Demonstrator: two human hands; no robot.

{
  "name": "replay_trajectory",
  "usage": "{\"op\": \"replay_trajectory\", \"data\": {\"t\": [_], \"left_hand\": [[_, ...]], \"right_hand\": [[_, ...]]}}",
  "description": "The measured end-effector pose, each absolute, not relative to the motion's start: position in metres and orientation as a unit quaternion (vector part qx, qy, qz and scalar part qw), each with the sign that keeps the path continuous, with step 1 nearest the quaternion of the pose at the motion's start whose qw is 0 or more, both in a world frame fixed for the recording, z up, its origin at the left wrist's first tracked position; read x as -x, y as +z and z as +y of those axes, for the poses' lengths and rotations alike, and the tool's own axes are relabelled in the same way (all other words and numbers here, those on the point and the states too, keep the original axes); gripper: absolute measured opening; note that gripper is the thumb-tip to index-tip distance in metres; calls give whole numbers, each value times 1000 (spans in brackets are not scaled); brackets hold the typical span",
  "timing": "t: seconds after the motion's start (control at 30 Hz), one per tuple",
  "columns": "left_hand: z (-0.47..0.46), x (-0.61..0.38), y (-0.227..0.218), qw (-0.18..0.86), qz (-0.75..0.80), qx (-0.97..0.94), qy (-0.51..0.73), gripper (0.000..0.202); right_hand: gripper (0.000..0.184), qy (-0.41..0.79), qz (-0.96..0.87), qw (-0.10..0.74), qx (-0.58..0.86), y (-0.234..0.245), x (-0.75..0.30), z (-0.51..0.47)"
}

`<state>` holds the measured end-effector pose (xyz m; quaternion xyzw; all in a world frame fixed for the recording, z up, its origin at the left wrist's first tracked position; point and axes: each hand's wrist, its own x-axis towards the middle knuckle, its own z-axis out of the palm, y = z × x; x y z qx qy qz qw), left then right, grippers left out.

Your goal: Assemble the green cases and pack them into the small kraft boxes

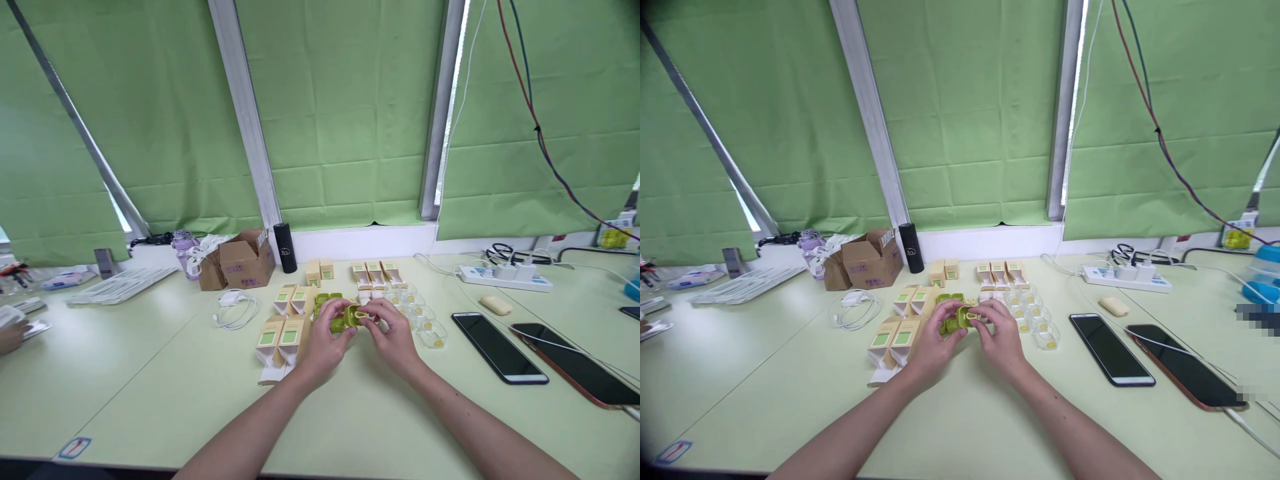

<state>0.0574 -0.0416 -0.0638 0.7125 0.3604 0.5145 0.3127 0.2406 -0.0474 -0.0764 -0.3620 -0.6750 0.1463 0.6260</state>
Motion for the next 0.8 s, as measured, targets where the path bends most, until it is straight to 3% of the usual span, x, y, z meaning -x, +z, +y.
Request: {"op": "replay_trajectory", "data": {"t": [0.3,0.8], "left_hand": [[-43,-56,-64,296,349,-734,501,45],[-45,-56,-61,292,349,-735,503,46]], "right_hand": [[22,-48,-721,587,364,-81,-243,-46],[20,-91,-739,557,367,-80,-243,-47]]}}
